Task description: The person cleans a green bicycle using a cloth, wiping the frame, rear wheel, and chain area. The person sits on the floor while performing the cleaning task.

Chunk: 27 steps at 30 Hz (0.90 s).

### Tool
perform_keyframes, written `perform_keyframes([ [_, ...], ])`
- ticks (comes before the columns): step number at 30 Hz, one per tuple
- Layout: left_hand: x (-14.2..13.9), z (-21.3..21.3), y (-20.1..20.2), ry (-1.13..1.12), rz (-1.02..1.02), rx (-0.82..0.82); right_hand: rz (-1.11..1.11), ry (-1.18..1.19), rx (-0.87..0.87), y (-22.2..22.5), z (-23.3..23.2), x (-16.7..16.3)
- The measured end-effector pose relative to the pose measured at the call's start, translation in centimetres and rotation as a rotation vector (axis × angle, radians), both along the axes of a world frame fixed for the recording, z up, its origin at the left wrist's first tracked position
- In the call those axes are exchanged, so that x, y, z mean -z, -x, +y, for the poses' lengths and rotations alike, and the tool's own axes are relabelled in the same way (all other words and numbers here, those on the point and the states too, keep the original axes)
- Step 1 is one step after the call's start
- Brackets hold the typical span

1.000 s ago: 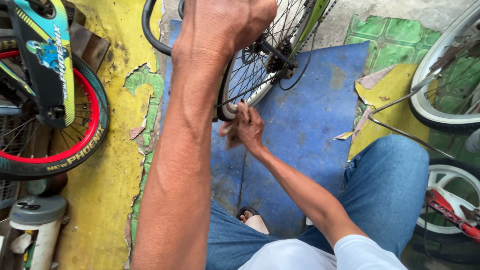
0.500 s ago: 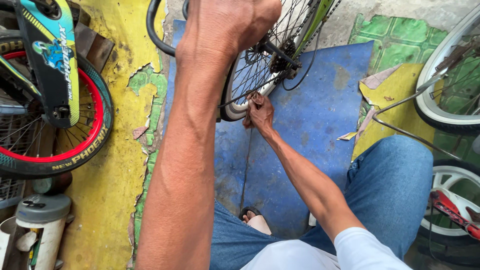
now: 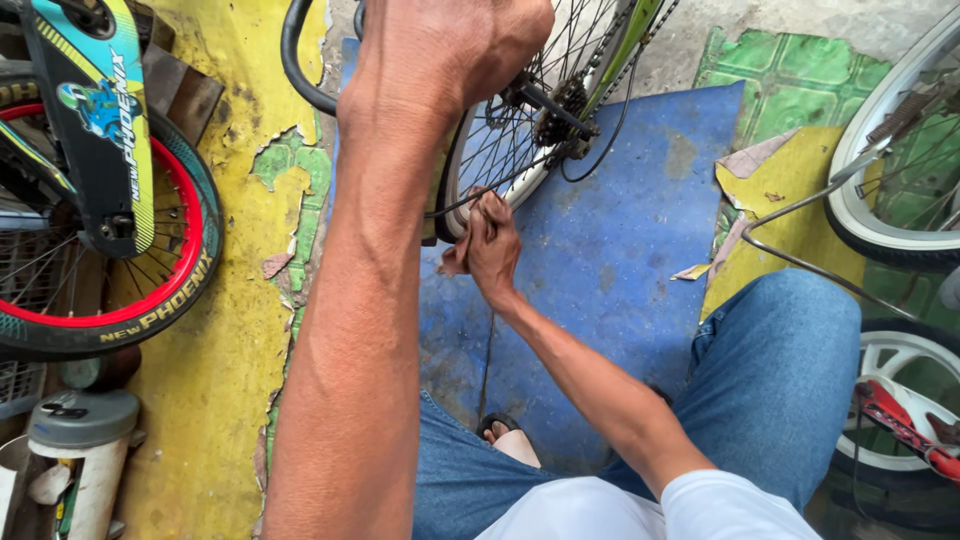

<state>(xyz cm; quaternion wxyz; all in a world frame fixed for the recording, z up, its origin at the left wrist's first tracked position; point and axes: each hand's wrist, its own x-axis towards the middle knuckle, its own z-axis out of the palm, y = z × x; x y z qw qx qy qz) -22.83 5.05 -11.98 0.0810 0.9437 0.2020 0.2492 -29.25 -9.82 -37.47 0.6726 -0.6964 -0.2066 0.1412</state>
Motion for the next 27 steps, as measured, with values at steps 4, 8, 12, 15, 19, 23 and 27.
perform_keyframes([
  [4, 0.3, 0.2, 0.4, -0.001, 0.011, -0.006, 0.148, 0.246, 0.039, -0.6, -0.7, 2.6],
  [8, 0.7, -0.2, 0.6, 0.007, 0.016, -0.002, 0.081, 0.461, 0.071, -4.5, 0.0, 4.8],
  [12, 0.4, -0.5, 0.1, 0.015, -0.002, 0.000, 0.092, 0.581, 0.000, -4.4, -0.2, 4.1],
  [15, 0.2, -0.4, -0.3, 0.014, -0.011, 0.002, 0.177, 0.268, -0.079, -1.7, -1.8, 2.5],
  [19, 0.4, -0.1, 0.3, 0.009, 0.009, -0.009, 0.172, 0.277, -0.038, -2.7, -1.2, 2.7],
  [23, 0.7, -0.3, 0.6, 0.016, 0.022, -0.011, 0.223, 0.467, -0.020, -5.3, 0.0, 3.9],
  [27, 0.4, -0.5, -0.3, 0.017, -0.002, 0.001, 0.104, 0.418, -0.109, -3.5, -0.9, 3.6],
])
